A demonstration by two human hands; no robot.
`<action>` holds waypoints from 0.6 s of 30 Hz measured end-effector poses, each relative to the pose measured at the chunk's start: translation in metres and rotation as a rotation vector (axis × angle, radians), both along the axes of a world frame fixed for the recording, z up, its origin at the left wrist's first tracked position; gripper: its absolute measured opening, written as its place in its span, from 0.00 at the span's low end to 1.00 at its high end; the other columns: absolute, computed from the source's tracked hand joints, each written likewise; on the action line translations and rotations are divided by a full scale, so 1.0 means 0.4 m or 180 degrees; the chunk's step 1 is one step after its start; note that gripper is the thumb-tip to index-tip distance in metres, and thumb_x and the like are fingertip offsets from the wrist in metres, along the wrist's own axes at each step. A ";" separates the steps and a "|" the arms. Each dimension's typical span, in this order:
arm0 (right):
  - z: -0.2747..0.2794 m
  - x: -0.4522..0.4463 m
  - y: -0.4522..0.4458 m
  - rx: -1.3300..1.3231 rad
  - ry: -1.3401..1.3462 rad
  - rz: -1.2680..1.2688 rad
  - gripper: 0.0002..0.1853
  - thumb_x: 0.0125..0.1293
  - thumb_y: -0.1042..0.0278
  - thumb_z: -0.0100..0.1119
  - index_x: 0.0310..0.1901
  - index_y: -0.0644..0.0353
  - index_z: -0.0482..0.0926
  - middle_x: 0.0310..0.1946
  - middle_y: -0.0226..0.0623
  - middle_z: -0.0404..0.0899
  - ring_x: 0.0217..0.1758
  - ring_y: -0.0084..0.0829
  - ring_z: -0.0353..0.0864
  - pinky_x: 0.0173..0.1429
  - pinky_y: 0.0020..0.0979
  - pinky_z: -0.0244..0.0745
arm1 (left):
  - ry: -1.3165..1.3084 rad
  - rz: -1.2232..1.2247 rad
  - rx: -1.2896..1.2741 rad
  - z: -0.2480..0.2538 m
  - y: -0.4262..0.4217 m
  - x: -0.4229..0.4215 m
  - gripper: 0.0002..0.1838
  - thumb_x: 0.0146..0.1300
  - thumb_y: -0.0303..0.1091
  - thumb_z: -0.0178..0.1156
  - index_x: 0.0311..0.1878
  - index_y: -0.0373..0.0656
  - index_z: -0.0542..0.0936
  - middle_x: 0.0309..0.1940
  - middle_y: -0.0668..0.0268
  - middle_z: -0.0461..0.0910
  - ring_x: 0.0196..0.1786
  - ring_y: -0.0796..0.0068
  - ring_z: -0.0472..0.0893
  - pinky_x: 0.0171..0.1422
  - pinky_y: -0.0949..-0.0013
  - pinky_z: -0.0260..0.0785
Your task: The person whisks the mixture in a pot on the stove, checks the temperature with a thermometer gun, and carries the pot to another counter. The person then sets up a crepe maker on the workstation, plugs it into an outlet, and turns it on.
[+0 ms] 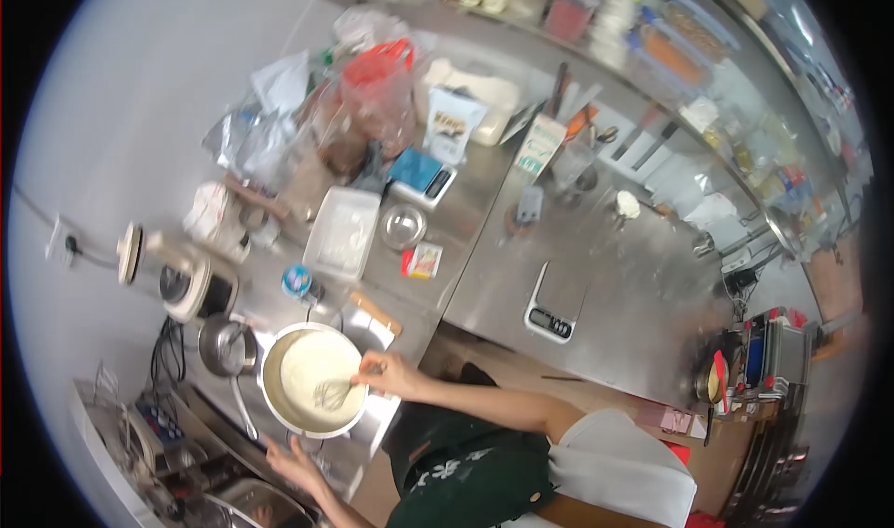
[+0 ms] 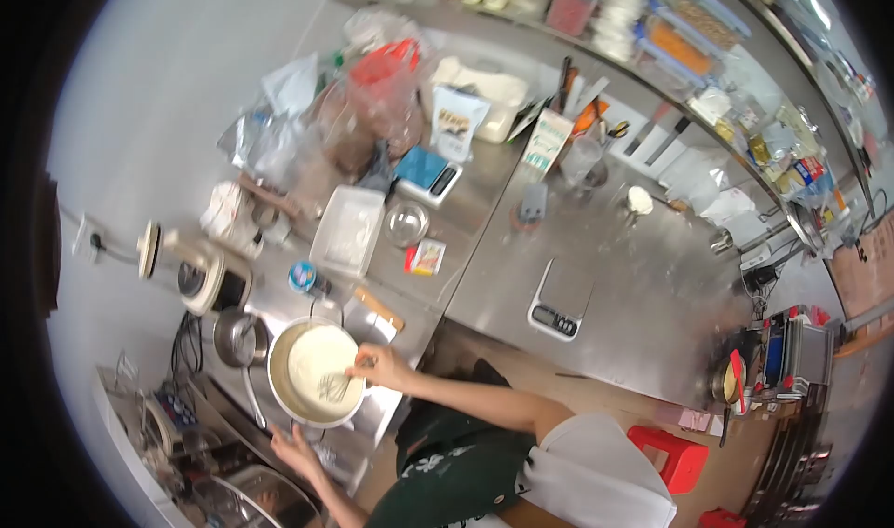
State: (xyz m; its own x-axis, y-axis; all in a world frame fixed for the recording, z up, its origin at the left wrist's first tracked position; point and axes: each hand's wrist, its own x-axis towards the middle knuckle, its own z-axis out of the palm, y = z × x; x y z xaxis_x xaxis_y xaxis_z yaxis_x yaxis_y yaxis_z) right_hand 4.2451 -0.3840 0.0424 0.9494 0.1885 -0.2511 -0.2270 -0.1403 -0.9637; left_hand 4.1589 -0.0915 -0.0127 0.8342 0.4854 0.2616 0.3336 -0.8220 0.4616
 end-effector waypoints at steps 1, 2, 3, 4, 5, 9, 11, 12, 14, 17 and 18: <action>-0.013 0.003 -0.011 0.0133 -0.0022 0.0028 0.13 0.58 0.60 0.66 0.36 0.61 0.77 0.21 0.29 0.79 0.19 0.17 0.75 0.19 0.22 0.68 | -0.0126 -0.0002 -0.0059 0.041 -0.030 0.025 0.31 0.57 0.34 0.64 0.64 0.39 0.68 0.47 0.46 0.71 0.51 0.48 0.71 0.57 0.54 0.62; -0.021 0.001 -0.025 0.0241 0.0021 0.0186 0.14 0.58 0.61 0.66 0.39 0.60 0.76 0.22 0.30 0.79 0.20 0.18 0.76 0.19 0.23 0.68 | -0.0165 -0.0020 -0.0054 0.083 -0.068 0.052 0.31 0.59 0.37 0.62 0.64 0.37 0.67 0.50 0.46 0.70 0.54 0.48 0.69 0.59 0.54 0.61; -0.019 0.011 -0.047 0.0345 0.0073 0.0365 0.15 0.58 0.63 0.65 0.43 0.60 0.75 0.23 0.31 0.79 0.21 0.18 0.77 0.20 0.23 0.69 | -0.0197 -0.0019 -0.0047 0.115 -0.104 0.079 0.31 0.61 0.40 0.60 0.64 0.35 0.66 0.52 0.46 0.68 0.57 0.49 0.67 0.60 0.54 0.59; 0.004 0.023 -0.088 0.0213 0.0110 0.0718 0.17 0.58 0.66 0.63 0.47 0.61 0.73 0.26 0.33 0.79 0.23 0.20 0.78 0.22 0.24 0.71 | -0.0326 -0.0118 0.0044 0.134 -0.131 0.107 0.30 0.62 0.42 0.59 0.64 0.36 0.66 0.54 0.46 0.68 0.59 0.49 0.66 0.61 0.53 0.59; 0.025 0.029 -0.132 0.0081 0.0164 0.1079 0.19 0.58 0.69 0.62 0.51 0.62 0.71 0.28 0.34 0.79 0.26 0.21 0.79 0.25 0.24 0.73 | -0.0441 -0.0205 0.0145 0.152 -0.157 0.131 0.30 0.63 0.44 0.57 0.63 0.36 0.67 0.55 0.47 0.67 0.60 0.49 0.65 0.62 0.53 0.58; -0.035 0.176 -0.417 0.0418 0.0272 0.0802 0.25 0.56 0.80 0.54 0.58 0.64 0.68 0.35 0.36 0.78 0.33 0.25 0.80 0.34 0.28 0.77 | -0.0828 -0.0510 0.0445 0.258 -0.273 0.196 0.19 0.64 0.36 0.57 0.56 0.38 0.73 0.53 0.51 0.69 0.56 0.52 0.69 0.59 0.57 0.61; 0.149 0.312 -0.638 -0.0576 -0.0976 0.0062 0.17 0.57 0.76 0.56 0.50 0.64 0.74 0.32 0.33 0.79 0.34 0.23 0.79 0.38 0.27 0.76 | -0.0884 -0.0429 0.0399 0.274 -0.290 0.210 0.09 0.62 0.29 0.58 0.43 0.34 0.75 0.49 0.53 0.71 0.54 0.54 0.70 0.57 0.59 0.62; 0.239 0.379 -0.747 -0.1347 -0.1162 -0.0504 0.12 0.59 0.72 0.57 0.45 0.63 0.76 0.32 0.34 0.79 0.35 0.25 0.79 0.41 0.30 0.76 | -0.1102 -0.0500 0.0630 0.312 -0.312 0.214 0.13 0.63 0.38 0.58 0.41 0.36 0.76 0.45 0.52 0.73 0.49 0.54 0.71 0.54 0.57 0.64; 0.425 0.541 -0.934 -0.2274 -0.2679 -0.2292 0.05 0.59 0.71 0.55 0.31 0.62 0.78 0.25 0.45 0.79 0.30 0.45 0.79 0.37 0.41 0.75 | -0.1417 -0.0557 0.0889 0.368 -0.352 0.209 0.19 0.66 0.47 0.55 0.36 0.36 0.77 0.39 0.53 0.73 0.43 0.55 0.72 0.49 0.55 0.65; 0.750 0.706 -1.198 -0.4237 -0.4151 -0.2694 0.15 0.50 0.79 0.51 0.42 0.64 0.74 0.40 0.47 0.75 0.48 0.47 0.73 0.50 0.42 0.70 | -0.1088 -0.0275 0.0913 0.400 -0.393 0.176 0.19 0.66 0.46 0.55 0.36 0.37 0.77 0.43 0.52 0.73 0.46 0.55 0.73 0.51 0.56 0.65; 0.823 0.738 -1.243 -0.4767 -0.4239 -0.2739 0.15 0.50 0.80 0.51 0.42 0.63 0.75 0.43 0.47 0.75 0.51 0.46 0.71 0.52 0.41 0.68 | -0.1173 -0.0283 0.0808 0.409 -0.414 0.170 0.17 0.66 0.44 0.56 0.35 0.37 0.77 0.43 0.52 0.73 0.47 0.55 0.72 0.52 0.55 0.64</action>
